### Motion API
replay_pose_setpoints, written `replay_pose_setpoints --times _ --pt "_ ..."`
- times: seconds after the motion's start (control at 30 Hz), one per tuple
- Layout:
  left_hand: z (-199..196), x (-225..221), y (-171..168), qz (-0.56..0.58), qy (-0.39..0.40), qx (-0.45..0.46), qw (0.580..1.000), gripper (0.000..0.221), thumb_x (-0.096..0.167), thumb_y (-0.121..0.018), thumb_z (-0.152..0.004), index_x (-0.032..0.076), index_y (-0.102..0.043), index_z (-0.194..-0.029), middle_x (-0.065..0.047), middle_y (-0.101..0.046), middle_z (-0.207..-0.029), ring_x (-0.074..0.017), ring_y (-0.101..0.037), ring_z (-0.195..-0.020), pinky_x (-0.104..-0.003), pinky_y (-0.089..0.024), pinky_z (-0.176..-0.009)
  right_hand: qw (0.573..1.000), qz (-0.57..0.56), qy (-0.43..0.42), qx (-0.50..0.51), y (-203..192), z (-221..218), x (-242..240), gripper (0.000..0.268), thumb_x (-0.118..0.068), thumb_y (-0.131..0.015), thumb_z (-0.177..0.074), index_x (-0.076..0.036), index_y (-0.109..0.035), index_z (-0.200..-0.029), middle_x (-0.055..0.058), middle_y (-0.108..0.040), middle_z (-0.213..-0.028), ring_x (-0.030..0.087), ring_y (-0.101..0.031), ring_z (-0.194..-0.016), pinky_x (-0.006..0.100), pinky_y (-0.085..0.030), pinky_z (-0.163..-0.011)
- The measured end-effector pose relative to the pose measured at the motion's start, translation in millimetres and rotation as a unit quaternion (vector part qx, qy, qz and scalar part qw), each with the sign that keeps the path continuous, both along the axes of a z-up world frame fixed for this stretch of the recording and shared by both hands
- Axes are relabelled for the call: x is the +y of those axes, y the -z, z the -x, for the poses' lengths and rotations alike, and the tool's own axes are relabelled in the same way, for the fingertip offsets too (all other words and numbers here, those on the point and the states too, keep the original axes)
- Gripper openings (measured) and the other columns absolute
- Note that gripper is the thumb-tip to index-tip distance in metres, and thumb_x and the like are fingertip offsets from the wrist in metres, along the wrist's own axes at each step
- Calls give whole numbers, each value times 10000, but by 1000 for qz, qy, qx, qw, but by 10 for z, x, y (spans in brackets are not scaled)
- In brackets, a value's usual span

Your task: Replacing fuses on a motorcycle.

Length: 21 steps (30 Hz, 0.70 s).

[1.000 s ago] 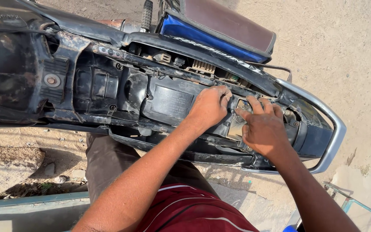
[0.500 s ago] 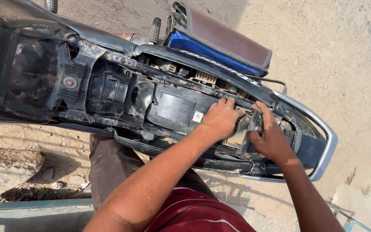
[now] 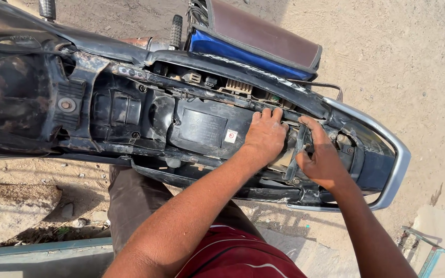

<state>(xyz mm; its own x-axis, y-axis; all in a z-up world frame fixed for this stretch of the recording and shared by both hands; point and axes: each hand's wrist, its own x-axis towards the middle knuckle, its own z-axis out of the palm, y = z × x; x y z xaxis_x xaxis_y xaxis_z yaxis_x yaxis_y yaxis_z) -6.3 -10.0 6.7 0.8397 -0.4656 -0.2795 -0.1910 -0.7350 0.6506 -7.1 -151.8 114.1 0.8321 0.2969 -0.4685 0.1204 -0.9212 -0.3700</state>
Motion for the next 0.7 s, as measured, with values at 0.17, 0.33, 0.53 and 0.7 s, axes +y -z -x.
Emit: replay_pose_setpoints --times 0.17,0.33,0.53,0.7 --pt "-56 -21 17 14 0 20 1000 287 214 -592 -940 129 -753 -1161 -118 -581 -1231 -277 -513 -1203 -446 -388 -985 990 41 113 72 -156 -31 270 794 4 -587 -782 -173 -378 -1527 161 -559 -1366 241 -553 -718 395 -496 -653" --pt "-94 -16 89 63 -35 62 996 282 199 -583 -926 102 -771 -1113 -140 -650 -1205 -286 -550 -1218 -464 -374 -1020 991 31 108 76 -158 -39 259 788 15 -571 -781 -178 -381 -1522 178 -555 -1316 194 -547 -690 370 -491 -620" --pt "-77 -1 55 86 -30 55 994 265 190 -638 -876 117 -764 -1098 -139 -665 -1164 -317 -569 -1203 -498 -385 -1007 999 32 -23 5 70 -4 -48 760 -184 -768 -867 -122 -388 -1522 277 -478 -1476 426 -450 -1359 506 -386 -1082" --pt "-137 409 48 230 -209 114 944 297 65 -639 -794 69 -722 -1079 -152 -700 -1092 -341 -637 -1115 -473 -476 -974 991 112 -53 45 45 -32 -4 831 -393 -774 -853 -175 -367 -1544 197 -430 -1551 389 -380 -1444 554 -281 -1173"
